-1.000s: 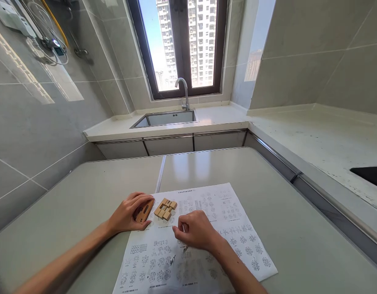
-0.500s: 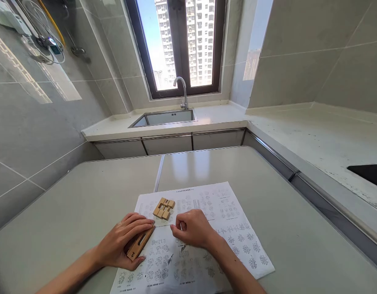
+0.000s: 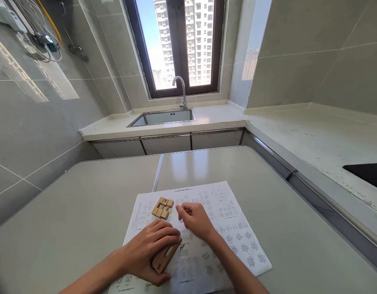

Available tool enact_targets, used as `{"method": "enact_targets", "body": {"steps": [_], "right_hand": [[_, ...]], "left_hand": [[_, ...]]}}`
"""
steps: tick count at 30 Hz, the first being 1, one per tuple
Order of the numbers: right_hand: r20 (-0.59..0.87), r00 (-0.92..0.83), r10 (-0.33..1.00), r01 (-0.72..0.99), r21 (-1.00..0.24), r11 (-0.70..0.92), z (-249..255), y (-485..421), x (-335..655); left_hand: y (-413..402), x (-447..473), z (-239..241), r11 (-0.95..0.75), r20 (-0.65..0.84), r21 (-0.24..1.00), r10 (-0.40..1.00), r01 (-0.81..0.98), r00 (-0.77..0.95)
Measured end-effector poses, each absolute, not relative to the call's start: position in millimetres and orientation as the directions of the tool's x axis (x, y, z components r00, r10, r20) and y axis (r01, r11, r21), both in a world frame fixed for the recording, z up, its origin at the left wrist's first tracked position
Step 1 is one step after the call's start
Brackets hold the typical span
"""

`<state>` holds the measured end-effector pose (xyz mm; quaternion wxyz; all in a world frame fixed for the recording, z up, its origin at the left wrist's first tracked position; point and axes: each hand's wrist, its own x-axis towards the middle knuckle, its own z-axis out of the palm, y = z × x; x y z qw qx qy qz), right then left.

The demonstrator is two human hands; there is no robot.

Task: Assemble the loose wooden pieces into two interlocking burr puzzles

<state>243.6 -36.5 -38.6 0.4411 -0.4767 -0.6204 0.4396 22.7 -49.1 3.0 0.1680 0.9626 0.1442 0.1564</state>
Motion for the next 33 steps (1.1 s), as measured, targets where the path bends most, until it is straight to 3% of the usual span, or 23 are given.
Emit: {"method": "enact_targets", "body": {"steps": [6, 15, 27, 33], "right_hand": [[0.106, -0.057, 0.993, 0.162, -0.98, 0.114, -42, -29, 247], [0.158, 0.109, 0.981, 0.235, -0.963, 0.129, -40, -30, 248], [0.264, 0.048, 0.963, 0.45, -0.867, 0.215, -39, -35, 243], [0.339, -0.125, 0.932, 0.57, -0.745, 0.347, -39, -39, 242]], "left_hand": [[-46, 63, -17, -0.898, 0.324, 0.328, 0.397, 0.291, 0.859], [-24, 72, -18, -0.882, 0.342, 0.336, 0.442, 0.331, 0.829], [2, 46, -11, -0.84, 0.344, 0.336, 0.53, 0.425, 0.775], [-1, 27, -7, -0.832, 0.399, 0.245, 0.554, 0.497, 0.731]]}}
